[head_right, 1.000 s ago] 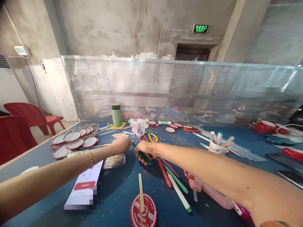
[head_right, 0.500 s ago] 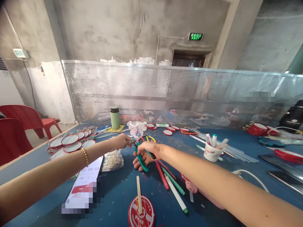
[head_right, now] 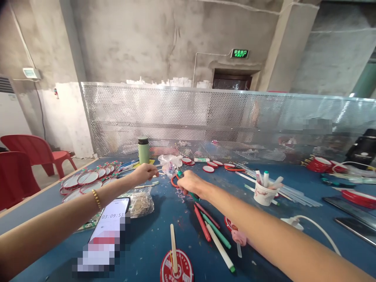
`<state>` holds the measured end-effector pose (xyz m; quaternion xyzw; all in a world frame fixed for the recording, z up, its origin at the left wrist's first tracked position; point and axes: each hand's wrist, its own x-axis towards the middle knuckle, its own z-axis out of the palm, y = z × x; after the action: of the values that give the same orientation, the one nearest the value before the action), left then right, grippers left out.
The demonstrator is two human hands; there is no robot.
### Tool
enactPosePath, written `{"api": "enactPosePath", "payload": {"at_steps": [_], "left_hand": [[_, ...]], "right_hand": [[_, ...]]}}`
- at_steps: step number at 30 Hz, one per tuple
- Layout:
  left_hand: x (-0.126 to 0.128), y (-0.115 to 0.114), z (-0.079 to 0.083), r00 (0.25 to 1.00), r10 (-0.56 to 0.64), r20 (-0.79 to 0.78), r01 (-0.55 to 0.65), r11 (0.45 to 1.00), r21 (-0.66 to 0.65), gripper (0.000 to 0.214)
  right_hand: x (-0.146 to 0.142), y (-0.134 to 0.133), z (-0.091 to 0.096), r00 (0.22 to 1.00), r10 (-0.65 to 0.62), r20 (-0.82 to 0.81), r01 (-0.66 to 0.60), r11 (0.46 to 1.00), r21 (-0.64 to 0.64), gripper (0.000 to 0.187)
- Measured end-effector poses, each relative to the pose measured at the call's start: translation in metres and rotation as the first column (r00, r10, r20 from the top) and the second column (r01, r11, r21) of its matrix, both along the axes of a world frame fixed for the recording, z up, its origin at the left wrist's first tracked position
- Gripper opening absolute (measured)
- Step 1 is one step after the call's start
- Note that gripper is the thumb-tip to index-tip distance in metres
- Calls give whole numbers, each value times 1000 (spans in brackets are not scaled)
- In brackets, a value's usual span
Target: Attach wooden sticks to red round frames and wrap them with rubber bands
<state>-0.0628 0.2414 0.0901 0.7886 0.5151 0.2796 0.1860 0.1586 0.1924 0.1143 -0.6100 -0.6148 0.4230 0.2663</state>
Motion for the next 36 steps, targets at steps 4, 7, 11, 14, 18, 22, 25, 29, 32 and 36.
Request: {"api": "enactPosePath", "payload": {"at_steps": [4, 7, 11, 14, 18, 22, 25, 29, 32, 36], "left_hand": [[2, -9, -6, 986, -157, 58, 159, 987, -30, 31], [6, -14, -8, 962, -249, 115, 252, 968, -14, 33], [8, -18, -5, 942, -308, 131, 313, 949, -21, 33], [8, -20, -1, 944, -306, 121, 313, 949, -41, 31], [11, -26, 1, 939, -270, 211, 290, 955, -66, 24], [9, -34, 2, 852, -264, 452, 380, 906, -188, 26], [3, -39, 5, 764, -275, 584, 507, 815, -281, 31], [-2, -42, 8, 695, -315, 647, 623, 712, -323, 29], [-4, -43, 11, 700, -309, 644, 632, 688, -357, 27], [-12, -42, 18, 732, -308, 608, 636, 629, -447, 25]], "right_hand": [[1, 8, 9, 987, 3, -158, 23, 986, 162, 10], [-7, 9, 10, 966, 47, -254, 1, 983, 185, 14], [-13, 7, 5, 929, 128, -347, -77, 984, 158, 24], [-11, 7, 0, 889, 217, -402, -173, 974, 143, 27], [-10, 7, -6, 877, 248, -412, -184, 965, 188, 30], [-10, 5, -11, 807, 320, -496, -220, 943, 249, 37], [-12, -1, -10, 738, 387, -553, -284, 921, 267, 36], [-16, -9, -6, 669, 463, -581, -357, 886, 295, 32], [-18, -12, -4, 658, 482, -579, -369, 876, 310, 29], [-19, -19, 1, 614, 531, -584, -419, 846, 329, 26]]}}
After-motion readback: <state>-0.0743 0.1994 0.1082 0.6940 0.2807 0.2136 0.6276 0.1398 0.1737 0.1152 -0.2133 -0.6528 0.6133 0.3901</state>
